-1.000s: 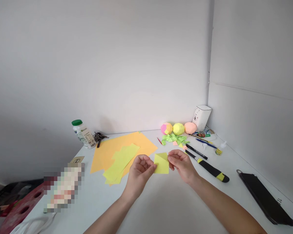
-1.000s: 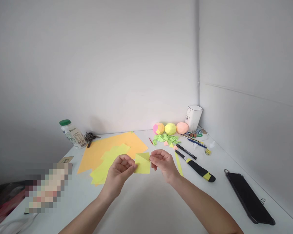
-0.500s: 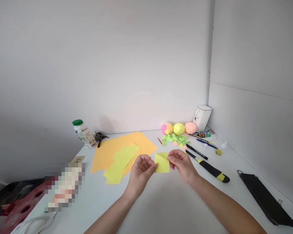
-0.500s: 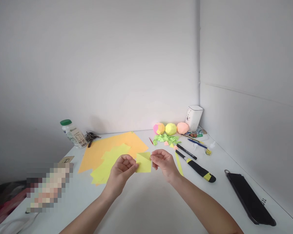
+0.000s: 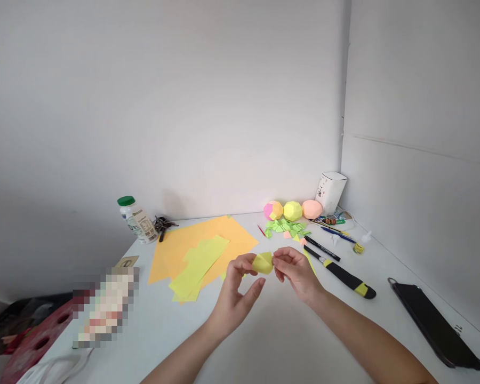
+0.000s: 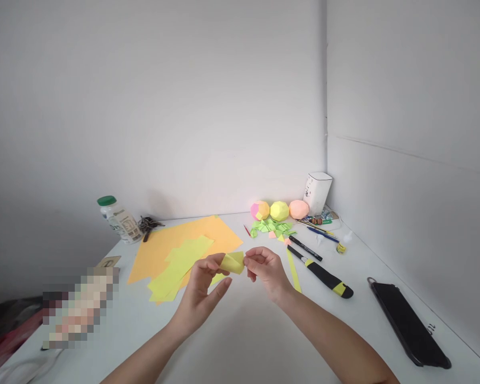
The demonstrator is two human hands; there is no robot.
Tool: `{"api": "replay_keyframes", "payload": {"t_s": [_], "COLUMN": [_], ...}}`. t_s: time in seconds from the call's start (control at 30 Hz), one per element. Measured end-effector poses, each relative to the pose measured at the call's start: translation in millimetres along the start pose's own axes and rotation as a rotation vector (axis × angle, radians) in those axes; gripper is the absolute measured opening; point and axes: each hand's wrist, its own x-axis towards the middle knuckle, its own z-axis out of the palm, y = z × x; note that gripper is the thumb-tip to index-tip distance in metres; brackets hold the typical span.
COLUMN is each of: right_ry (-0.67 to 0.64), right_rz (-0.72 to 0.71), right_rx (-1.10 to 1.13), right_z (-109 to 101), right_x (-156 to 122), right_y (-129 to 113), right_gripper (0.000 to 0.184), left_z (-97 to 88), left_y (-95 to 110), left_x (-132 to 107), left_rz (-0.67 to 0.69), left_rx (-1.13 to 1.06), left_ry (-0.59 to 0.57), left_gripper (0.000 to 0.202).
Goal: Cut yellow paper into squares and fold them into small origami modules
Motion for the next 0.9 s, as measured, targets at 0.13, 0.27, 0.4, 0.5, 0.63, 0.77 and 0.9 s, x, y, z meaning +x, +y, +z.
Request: {"api": "replay_keyframes", "payload": {"t_s": [0.13, 0.27, 0.4, 0.5, 0.63, 0.77, 0.9], "right_ry": [-0.033, -0.082, -0.205, -0.295, -0.281, -0.226, -0.204], "right_rz": [-0.013, 0.081, 0.256, 0.311, 0.252, 0.044, -0.048], "right_rx": [-0.013, 0.039, 0.065, 0.11, 0.079, -0.083, -0.131], "right_z": [1, 0, -1, -1, -2, -1, 3], "right_x": [-3, -4, -3, -1, -1, -6, -10], "right_y": [1, -3, -7, -5, -2, -6, -13], "right_gripper": [0.022, 0.034, 0.043, 0.037, 0.024, 0.02, 0.024], "left_z": [-1.5, -4.0, -4.9, -5.1, -4.4, -3.4, -3.4], "left_y": [-1, -4, -8, -8, -6, -7, -9], "left_x": [0, 1, -1, -2, -1, -2, -3], "left_rz": [0.141, 0.125, 0.054, 0.01, -0.049, -0.108, -0.171], "left_rx": [0.278, 0.269, 0.162, 0.08, -0.034, -0.092, -0.058], "left_ry": [-0.004, 0.021, -0.017, -0.065, -0.096, -0.086, -0.021], "left_gripper": [0.028, 0.035, 0.04, 0.042, 0.04, 0.042, 0.039]}}
